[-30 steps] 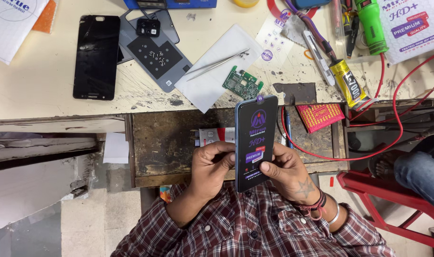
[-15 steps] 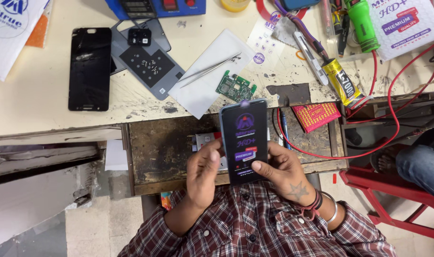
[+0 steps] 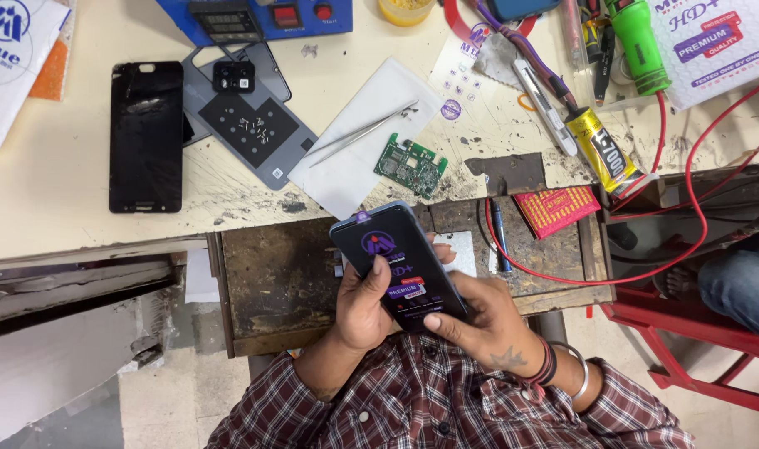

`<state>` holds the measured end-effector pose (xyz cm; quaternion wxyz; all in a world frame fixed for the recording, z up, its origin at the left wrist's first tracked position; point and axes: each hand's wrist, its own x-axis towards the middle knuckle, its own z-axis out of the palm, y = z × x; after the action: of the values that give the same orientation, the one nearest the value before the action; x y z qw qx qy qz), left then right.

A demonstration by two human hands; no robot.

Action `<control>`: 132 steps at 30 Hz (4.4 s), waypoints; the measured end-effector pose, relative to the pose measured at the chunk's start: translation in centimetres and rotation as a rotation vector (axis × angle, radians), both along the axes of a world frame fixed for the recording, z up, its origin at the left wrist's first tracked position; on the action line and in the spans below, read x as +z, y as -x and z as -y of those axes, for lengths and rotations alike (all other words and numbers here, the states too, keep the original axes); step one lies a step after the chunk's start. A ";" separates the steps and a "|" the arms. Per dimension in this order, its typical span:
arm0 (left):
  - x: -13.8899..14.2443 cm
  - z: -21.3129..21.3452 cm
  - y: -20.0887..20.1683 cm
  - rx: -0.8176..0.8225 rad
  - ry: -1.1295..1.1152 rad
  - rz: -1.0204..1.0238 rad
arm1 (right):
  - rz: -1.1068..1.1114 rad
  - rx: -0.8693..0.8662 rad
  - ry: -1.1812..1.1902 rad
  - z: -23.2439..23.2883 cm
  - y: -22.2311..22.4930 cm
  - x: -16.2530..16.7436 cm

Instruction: The person disassembles a smartphone on a repair bench, removing its back cover and internal components. They power on a replacement phone assembly to test its display, then use a screwdriver to unscrew and adjust parts inside the phone chassis.

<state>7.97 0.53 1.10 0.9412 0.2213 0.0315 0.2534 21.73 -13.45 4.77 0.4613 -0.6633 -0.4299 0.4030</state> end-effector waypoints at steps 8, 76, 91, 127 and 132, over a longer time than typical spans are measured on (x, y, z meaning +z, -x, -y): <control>-0.6 -1.0 -0.1 -0.112 0.052 0.071 | 0.326 -0.056 -0.221 0.3 0.5 -0.6; 2.3 -2.4 -3.0 -0.044 -0.540 -0.061 | -0.378 -0.102 -0.100 -0.6 -2.2 -6.7; 1.5 -1.8 -3.7 0.007 -0.809 -0.103 | -0.329 -0.075 -0.157 -1.2 -3.0 -6.4; 9.7 -1.1 -1.8 0.027 -1.297 -0.429 | 0.496 -0.074 -0.614 -1.0 -4.8 6.5; 9.4 -0.8 -1.9 -0.056 -1.229 -0.471 | 0.309 -0.008 -0.510 -1.8 -4.5 7.6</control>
<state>9.89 1.37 10.52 0.6177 0.7687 0.0803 0.1453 26.27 -11.62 12.34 0.5437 -0.5810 -0.5800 0.1744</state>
